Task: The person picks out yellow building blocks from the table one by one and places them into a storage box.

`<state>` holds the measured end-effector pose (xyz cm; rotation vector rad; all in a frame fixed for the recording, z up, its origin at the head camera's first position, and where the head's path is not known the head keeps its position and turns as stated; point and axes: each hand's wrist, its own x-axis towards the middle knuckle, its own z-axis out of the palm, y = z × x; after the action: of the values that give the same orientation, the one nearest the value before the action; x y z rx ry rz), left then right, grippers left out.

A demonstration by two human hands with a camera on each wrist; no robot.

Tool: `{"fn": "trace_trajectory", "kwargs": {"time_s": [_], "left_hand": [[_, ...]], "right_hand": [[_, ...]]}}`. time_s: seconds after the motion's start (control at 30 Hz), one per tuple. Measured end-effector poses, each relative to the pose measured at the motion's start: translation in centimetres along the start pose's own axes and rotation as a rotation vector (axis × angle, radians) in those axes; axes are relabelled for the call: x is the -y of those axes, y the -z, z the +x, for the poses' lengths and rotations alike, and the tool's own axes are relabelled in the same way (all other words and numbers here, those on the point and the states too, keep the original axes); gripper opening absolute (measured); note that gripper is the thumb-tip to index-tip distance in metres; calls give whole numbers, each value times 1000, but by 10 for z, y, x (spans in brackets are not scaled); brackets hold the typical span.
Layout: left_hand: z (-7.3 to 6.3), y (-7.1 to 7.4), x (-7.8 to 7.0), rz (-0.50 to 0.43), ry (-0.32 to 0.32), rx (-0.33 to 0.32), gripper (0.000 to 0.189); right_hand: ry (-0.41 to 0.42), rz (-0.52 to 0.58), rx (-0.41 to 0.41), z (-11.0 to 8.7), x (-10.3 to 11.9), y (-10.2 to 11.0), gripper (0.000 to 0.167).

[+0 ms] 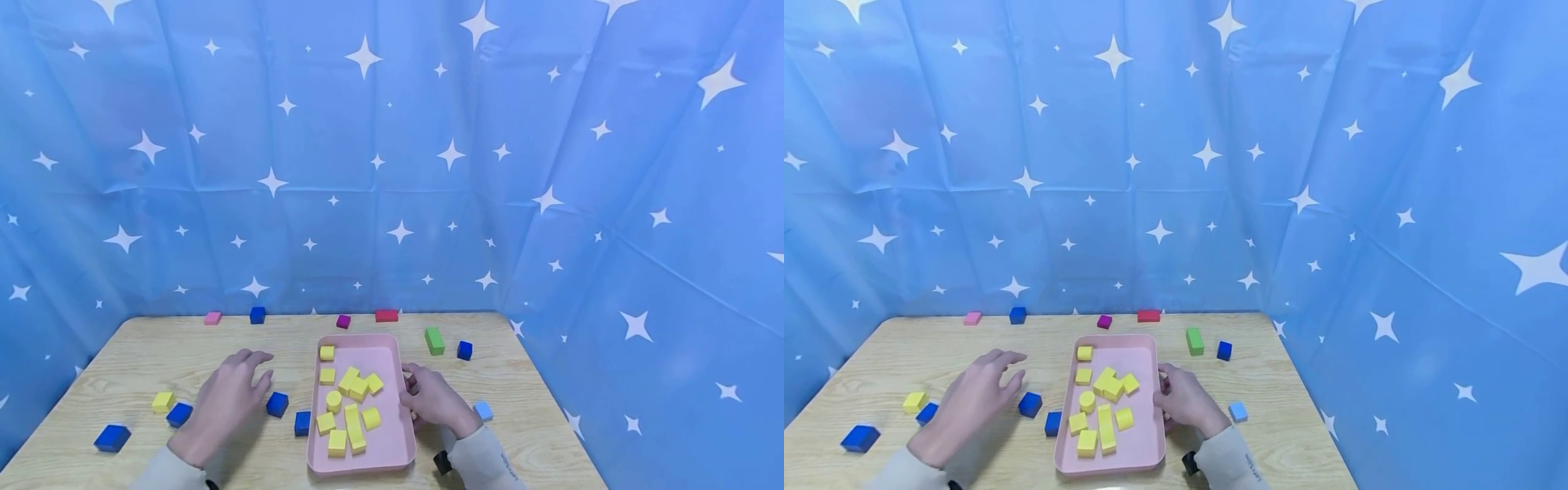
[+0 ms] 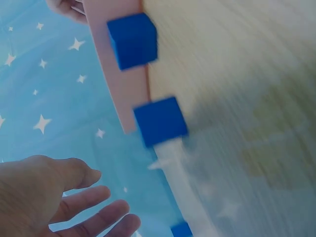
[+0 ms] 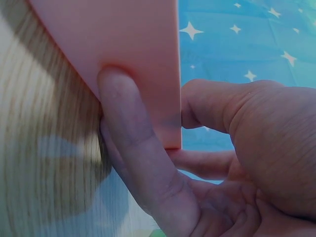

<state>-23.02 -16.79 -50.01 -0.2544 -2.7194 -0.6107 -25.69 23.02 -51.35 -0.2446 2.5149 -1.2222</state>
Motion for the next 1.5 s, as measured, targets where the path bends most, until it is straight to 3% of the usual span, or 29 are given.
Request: {"fn": "trace_trajectory", "kwargs": {"time_s": [0.2,0.5,0.7,0.83,1.07,1.5], "left_hand": [[-12,15,32,24,27,-16,33],[-23,39,81,90,120,17,38],[-27,51,109,112,222,85,47],[-32,56,123,111,287,166,47],[-38,58,139,106,233,207,35],[-32,54,140,50,267,284,36]], "right_hand": [[4,2,9,0,0,0,70],[8,-3,10,0,0,0,71],[10,-6,12,0,0,1,72],[-5,-1,14,-1,0,0,71],[-10,6,18,-1,-1,-1,70],[6,4,14,1,-2,2,69]]}}
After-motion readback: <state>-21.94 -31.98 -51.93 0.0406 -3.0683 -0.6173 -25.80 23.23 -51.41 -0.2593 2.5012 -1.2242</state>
